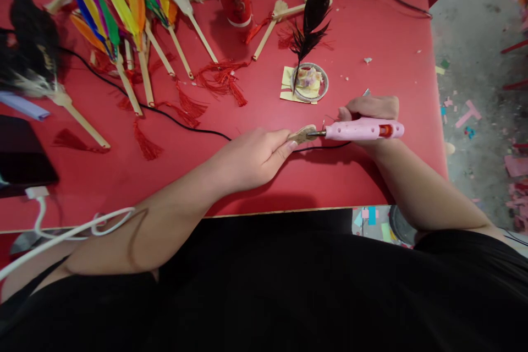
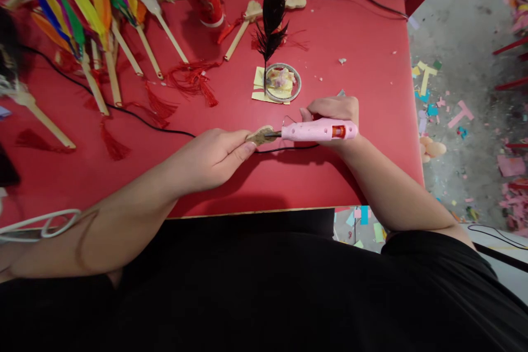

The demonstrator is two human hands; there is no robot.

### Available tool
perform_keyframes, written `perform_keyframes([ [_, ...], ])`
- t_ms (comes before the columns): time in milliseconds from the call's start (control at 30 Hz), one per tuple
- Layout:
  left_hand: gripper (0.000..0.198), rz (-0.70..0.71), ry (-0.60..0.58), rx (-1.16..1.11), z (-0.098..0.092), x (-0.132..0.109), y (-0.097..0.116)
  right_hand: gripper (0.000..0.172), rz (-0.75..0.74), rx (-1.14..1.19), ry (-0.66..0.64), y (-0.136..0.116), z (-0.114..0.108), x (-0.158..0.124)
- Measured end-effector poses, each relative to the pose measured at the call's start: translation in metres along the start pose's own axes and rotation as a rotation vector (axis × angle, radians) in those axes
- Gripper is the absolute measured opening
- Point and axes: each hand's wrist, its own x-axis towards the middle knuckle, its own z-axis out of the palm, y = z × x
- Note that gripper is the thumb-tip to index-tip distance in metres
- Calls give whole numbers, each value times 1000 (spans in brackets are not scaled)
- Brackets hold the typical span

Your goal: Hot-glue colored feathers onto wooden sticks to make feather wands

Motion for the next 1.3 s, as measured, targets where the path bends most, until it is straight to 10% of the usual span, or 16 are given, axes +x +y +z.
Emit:
perform_keyframes([
  [1067, 53, 32, 16, -66, 3, 1, -1, 80, 55, -51, -32, 0, -5, 2],
  [1300, 54, 39, 41, -104, 6, 1, -5, 75, -70, 52, 127, -9, -9, 10],
])
